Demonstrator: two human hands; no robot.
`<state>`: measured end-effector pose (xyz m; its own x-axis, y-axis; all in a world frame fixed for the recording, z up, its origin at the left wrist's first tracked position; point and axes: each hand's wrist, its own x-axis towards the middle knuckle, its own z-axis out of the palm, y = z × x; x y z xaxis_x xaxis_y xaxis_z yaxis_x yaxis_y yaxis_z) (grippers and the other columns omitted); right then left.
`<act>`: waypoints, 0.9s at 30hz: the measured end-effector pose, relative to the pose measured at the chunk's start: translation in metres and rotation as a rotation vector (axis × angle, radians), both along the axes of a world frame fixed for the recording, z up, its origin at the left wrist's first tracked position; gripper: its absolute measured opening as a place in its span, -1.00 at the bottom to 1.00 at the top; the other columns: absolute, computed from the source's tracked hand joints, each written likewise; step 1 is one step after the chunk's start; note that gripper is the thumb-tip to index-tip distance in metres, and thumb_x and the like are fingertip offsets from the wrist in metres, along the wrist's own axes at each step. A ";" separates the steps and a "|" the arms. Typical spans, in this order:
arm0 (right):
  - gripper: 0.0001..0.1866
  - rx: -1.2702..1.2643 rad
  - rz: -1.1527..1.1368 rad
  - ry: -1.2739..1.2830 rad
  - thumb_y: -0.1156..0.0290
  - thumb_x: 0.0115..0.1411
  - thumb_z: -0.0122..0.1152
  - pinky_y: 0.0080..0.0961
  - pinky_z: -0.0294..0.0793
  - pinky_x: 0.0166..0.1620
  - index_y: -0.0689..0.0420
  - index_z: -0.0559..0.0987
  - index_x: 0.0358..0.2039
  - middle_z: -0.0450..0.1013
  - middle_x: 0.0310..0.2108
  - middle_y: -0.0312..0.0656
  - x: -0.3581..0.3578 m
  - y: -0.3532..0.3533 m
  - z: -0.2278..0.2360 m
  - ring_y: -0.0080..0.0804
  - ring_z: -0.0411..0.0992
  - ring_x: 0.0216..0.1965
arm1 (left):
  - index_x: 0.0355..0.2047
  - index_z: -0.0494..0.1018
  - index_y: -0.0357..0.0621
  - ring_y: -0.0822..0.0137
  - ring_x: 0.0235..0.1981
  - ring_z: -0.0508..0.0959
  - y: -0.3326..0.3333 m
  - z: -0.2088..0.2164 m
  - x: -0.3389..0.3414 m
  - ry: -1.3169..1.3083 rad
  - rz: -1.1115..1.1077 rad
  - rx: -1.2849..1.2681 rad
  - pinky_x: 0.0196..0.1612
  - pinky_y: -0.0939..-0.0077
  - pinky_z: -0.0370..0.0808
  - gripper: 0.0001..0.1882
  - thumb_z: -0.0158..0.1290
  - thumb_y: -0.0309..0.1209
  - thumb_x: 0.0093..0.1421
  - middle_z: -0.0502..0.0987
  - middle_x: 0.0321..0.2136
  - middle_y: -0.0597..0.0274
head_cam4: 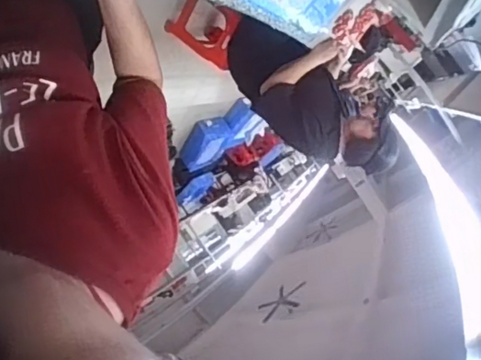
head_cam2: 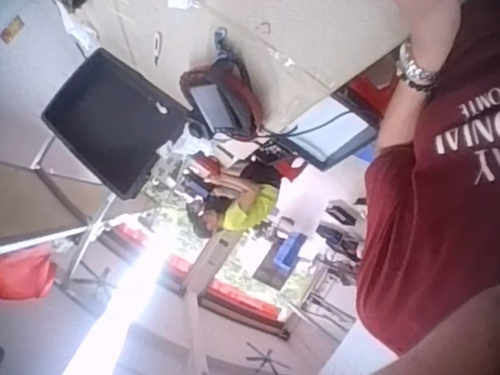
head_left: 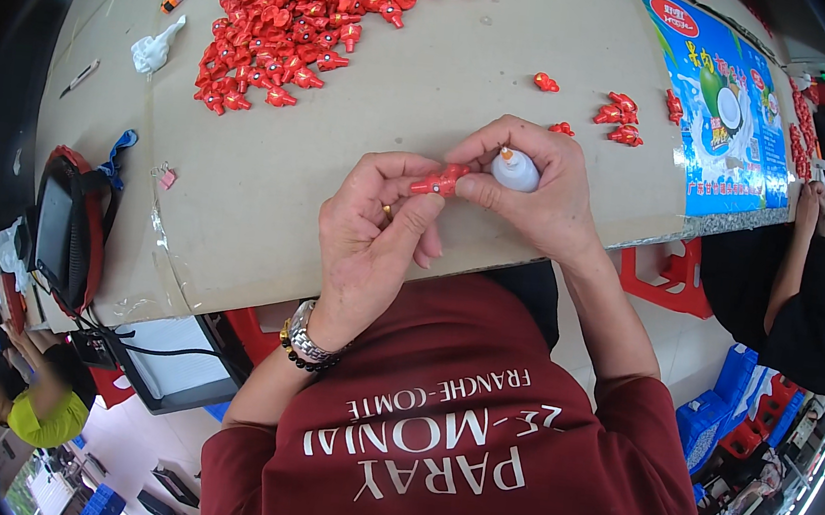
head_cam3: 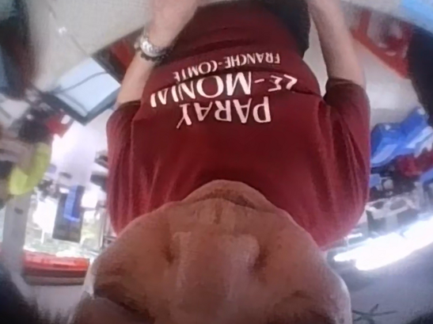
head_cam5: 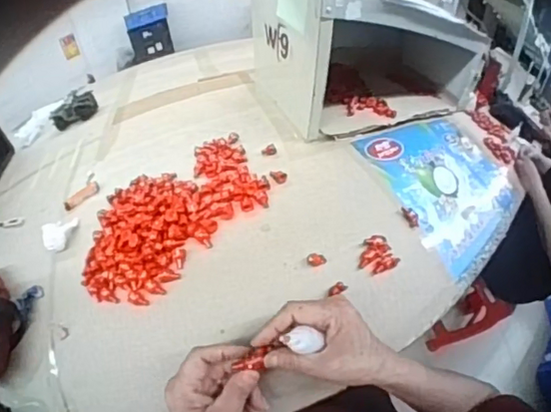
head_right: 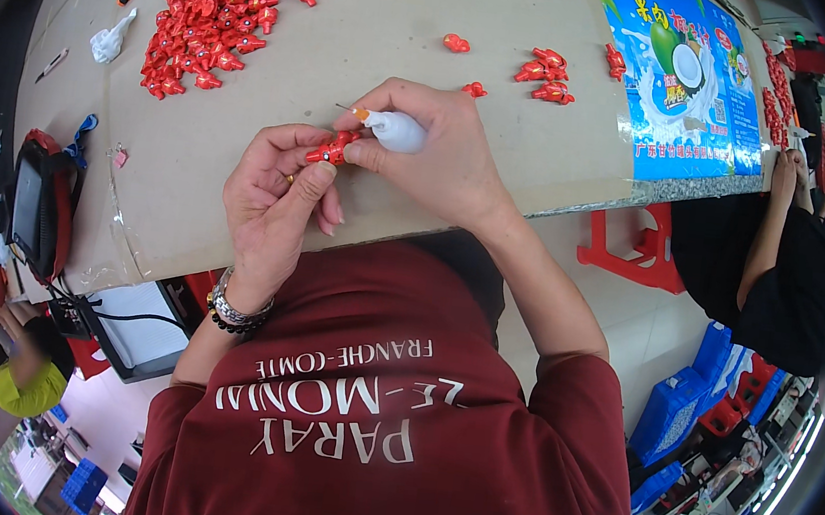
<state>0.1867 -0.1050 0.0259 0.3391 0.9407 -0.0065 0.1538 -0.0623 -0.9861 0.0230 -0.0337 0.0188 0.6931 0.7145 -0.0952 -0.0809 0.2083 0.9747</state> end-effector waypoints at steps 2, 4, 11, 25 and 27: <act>-0.82 -0.026 -0.005 0.027 0.57 -0.04 0.37 -0.68 0.44 -0.27 0.22 0.59 -0.37 0.52 -0.45 -0.32 0.000 0.001 0.002 -0.66 0.44 -0.39 | -0.10 0.31 -0.37 0.56 -0.61 0.44 0.004 0.004 -0.003 0.060 -0.071 -0.013 -0.62 0.75 0.37 -0.77 -0.02 -0.54 0.26 0.50 -0.39 0.17; -0.83 -0.047 -0.009 0.078 0.55 -0.04 0.38 -0.71 0.38 -0.31 0.22 0.59 -0.39 0.48 -0.49 -0.37 0.000 0.003 0.003 -0.69 0.38 -0.43 | -0.11 0.32 -0.36 0.57 -0.64 0.44 0.005 0.005 -0.005 0.091 -0.093 -0.042 -0.64 0.75 0.36 -0.77 -0.02 -0.50 0.27 0.50 -0.40 0.18; -0.84 -0.164 0.006 0.097 0.57 -0.01 0.33 -0.66 0.48 -0.32 0.22 0.58 -0.37 0.52 -0.49 -0.30 -0.001 0.004 0.014 -0.64 0.47 -0.43 | -0.15 0.36 -0.33 0.56 -0.69 0.42 0.012 0.007 -0.007 0.086 -0.136 -0.201 -0.71 0.75 0.31 -0.79 -0.01 -0.45 0.27 0.51 -0.40 0.21; -0.83 -0.255 -0.029 0.322 0.54 0.01 0.33 -0.79 0.28 -0.63 0.25 0.55 -0.37 0.52 -0.55 -0.23 -0.010 0.007 0.019 -0.71 0.37 -0.66 | -0.25 0.39 -0.32 0.58 -0.71 0.42 0.021 0.009 -0.010 0.000 -0.151 -0.363 -0.71 0.74 0.31 -0.85 0.01 -0.46 0.25 0.49 -0.55 0.27; -0.83 -0.260 -0.022 0.314 0.54 0.00 0.34 -0.78 0.28 -0.64 0.25 0.55 -0.38 0.52 -0.55 -0.22 -0.010 0.007 0.019 -0.70 0.37 -0.67 | -0.26 0.39 -0.31 0.58 -0.71 0.42 0.021 0.008 -0.011 -0.016 -0.161 -0.360 -0.71 0.74 0.31 -0.87 0.01 -0.48 0.25 0.48 -0.56 0.27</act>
<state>0.1771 -0.0979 0.0452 0.3028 0.8866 -0.3495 -0.1562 -0.3156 -0.9359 0.0122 -0.0123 0.0270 0.7968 0.5194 -0.3086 -0.0336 0.5481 0.8357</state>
